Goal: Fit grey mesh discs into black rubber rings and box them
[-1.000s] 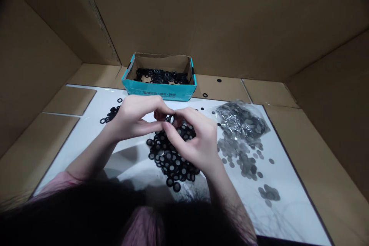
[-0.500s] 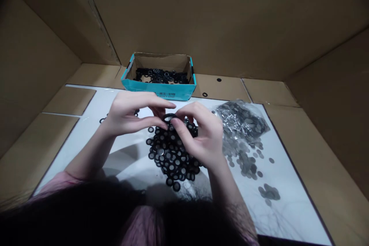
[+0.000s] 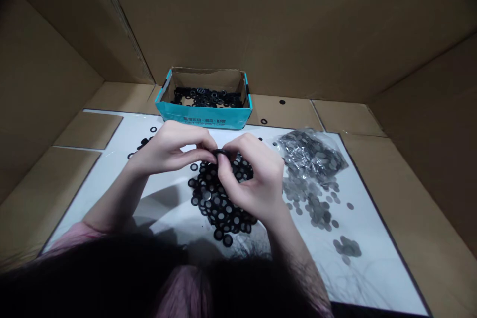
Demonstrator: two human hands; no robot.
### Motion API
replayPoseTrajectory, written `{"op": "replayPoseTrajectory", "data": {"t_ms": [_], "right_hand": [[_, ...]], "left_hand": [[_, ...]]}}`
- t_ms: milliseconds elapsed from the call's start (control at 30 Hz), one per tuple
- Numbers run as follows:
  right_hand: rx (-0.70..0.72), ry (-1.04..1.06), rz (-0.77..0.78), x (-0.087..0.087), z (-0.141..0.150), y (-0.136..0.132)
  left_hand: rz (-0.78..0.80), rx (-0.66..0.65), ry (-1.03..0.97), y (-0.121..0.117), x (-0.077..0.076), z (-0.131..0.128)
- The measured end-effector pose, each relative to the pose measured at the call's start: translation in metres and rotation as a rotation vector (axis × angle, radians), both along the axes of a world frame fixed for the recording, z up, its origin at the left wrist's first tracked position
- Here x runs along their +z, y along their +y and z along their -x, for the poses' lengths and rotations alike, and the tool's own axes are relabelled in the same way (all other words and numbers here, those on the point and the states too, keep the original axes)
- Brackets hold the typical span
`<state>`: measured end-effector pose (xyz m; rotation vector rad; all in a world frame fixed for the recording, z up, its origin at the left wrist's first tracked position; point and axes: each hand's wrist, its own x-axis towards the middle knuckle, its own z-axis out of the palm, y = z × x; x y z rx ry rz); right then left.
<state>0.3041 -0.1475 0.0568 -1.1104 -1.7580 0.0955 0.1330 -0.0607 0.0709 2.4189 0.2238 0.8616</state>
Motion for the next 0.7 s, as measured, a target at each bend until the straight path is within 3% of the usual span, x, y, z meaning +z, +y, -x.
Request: {"op": "replayPoseTrajectory", "data": {"t_ms": [333, 467, 700], "right_hand": [[0.023, -0.019, -0.009, -0.001, 0.002, 0.002], [0.000, -0.045, -0.014, -0.003, 0.003, 0.004], [-0.036, 0.075, 0.063, -0.011, 0.002, 0.005]], "left_hand": [[-0.036, -0.001, -0.034, 0.004, 0.001, 0.001], [-0.036, 0.050, 0.026, 0.003, -0.001, 0.000], [-0.037, 0.028, 0.141, 0.004, 0.000, 0.001]]}}
